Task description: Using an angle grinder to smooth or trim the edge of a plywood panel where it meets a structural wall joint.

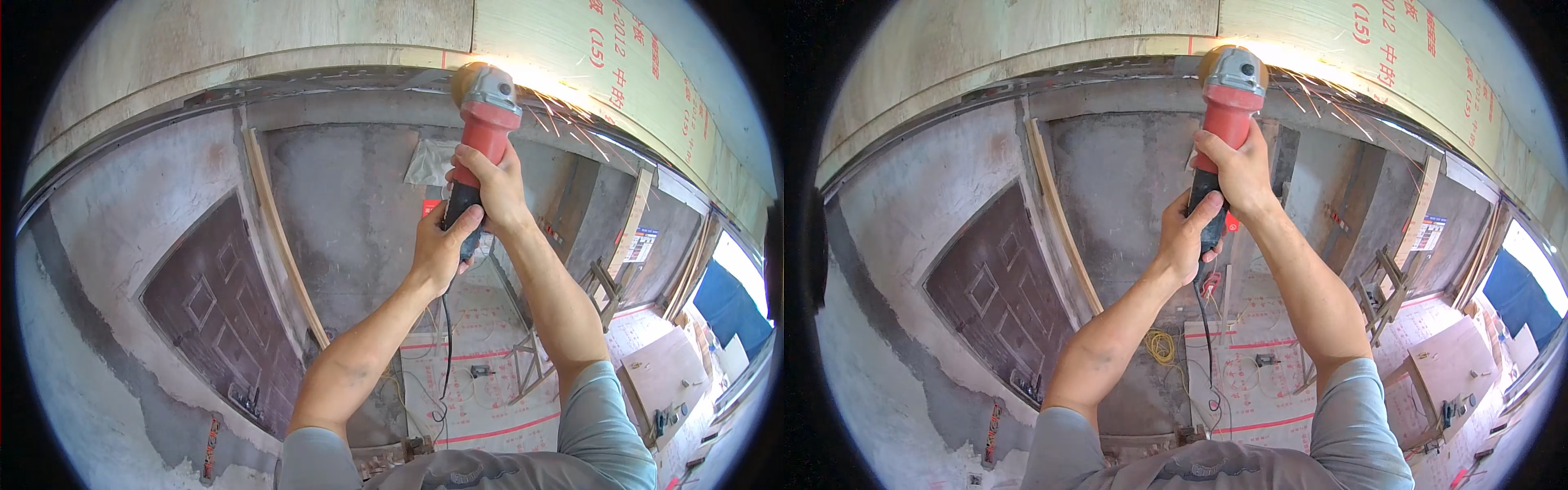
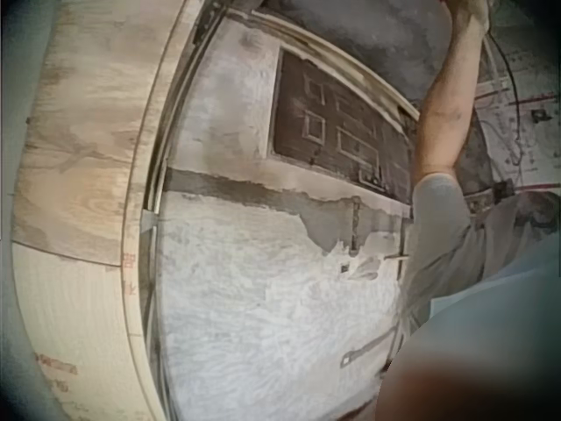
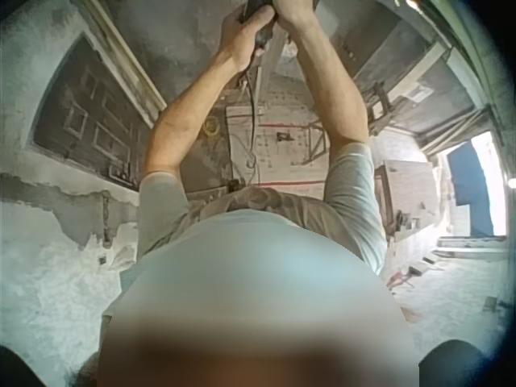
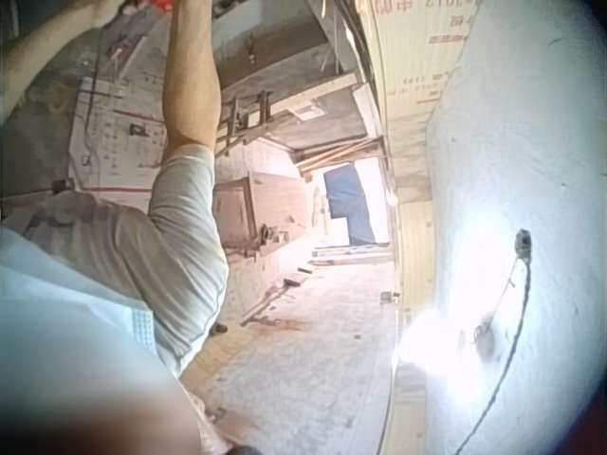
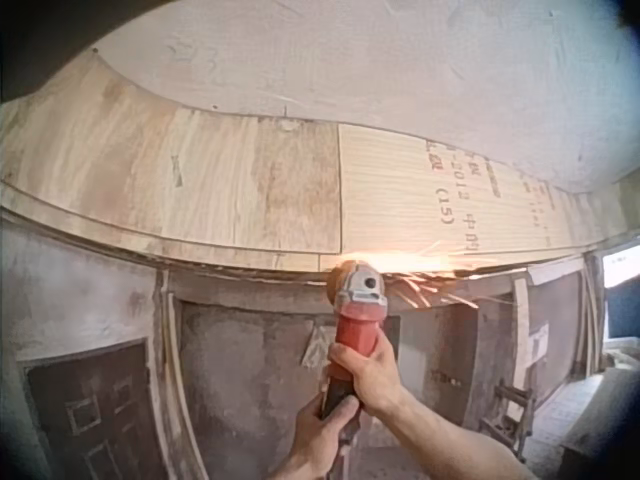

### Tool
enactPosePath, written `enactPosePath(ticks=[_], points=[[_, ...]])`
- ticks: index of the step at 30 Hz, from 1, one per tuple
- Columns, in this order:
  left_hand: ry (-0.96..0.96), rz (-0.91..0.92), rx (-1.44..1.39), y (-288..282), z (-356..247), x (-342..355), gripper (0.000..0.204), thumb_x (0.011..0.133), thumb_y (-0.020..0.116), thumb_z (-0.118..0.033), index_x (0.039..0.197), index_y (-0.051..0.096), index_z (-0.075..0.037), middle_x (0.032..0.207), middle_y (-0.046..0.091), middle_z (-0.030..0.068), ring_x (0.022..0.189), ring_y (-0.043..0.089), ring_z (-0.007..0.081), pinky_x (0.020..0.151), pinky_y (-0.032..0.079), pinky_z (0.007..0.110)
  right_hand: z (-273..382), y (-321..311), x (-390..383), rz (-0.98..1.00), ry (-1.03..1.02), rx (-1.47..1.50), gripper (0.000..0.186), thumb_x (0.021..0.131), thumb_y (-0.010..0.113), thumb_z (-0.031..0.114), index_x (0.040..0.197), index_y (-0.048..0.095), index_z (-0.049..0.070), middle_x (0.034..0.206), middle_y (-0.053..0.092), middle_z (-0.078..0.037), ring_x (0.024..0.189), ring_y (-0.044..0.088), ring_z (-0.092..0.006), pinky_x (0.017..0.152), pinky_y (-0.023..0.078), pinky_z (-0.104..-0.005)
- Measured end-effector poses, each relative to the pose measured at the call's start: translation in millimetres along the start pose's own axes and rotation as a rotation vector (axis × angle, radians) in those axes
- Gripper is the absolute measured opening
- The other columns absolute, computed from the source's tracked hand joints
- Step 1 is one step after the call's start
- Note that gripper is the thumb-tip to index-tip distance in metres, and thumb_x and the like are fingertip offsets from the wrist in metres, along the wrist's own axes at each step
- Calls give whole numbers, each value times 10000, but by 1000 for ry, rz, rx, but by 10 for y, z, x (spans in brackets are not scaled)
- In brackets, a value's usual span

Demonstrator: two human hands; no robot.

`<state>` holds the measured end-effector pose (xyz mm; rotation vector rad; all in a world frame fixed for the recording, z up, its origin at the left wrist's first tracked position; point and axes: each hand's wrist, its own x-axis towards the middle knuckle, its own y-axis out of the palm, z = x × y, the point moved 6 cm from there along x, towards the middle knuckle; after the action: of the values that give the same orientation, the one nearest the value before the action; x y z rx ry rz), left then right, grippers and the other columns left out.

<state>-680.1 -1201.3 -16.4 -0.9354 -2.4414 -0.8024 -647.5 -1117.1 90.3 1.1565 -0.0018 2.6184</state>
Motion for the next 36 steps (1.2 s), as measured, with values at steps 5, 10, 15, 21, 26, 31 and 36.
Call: enactPosePath(ticks=[5,10,15,21,26,31,36], points=[[-7,40,6,-10,25,4,448,934,742,-465,1004,580,-53,716,607,64,469,543,131,369,361,253,0,-11,-36,-26,2,-11,378,863,750,141,1135,518,15,926,625,-89,716,666,-190,650,566,-344],[-1,41,-1,32,-53,0,446,938,736,-465,1000,582,-51,719,610,71,466,542,129,369,362,248,31,16,2,-17,6,-5,378,864,752,144,1132,518,15,922,627,-90,707,664,-189,642,560,-343],[-18,66,1,32,-60,-2,445,937,736,-470,997,588,-54,717,608,67,463,541,128,370,362,247,42,21,-24,-32,15,9,376,863,752,142,1130,521,16,919,630,-94,700,663,-192,636,558,-345],[-22,58,-15,31,-82,-2,442,939,737,-459,1004,590,-47,720,612,65,462,539,124,369,359,249,45,5,-24,-29,18,21,376,863,750,139,1136,522,16,916,628,-89,694,663,-194,627,559,-346],[34,76,-15,-36,-12,26,422,953,723,-439,1013,580,-47,717,613,71,467,542,133,374,358,254,-33,30,9,-32,-3,8,390,860,756,143,1146,523,17,917,622,-80,702,657,-186,637,559,-349],[66,30,-65,-245,-52,-24,411,959,712,-436,1018,568,-56,710,613,74,473,549,136,381,362,261,-26,338,10,42,-42,-104,417,852,768,156,1151,518,8,942,606,-76,736,642,-174,664,570,-344],[45,39,-27,-291,-111,-49,402,962,708,-439,1014,573,-65,712,608,60,477,552,135,381,361,261,-93,337,9,-8,-36,-78,420,850,769,149,1153,516,5,950,607,-81,730,649,-170,659,573,-332]])
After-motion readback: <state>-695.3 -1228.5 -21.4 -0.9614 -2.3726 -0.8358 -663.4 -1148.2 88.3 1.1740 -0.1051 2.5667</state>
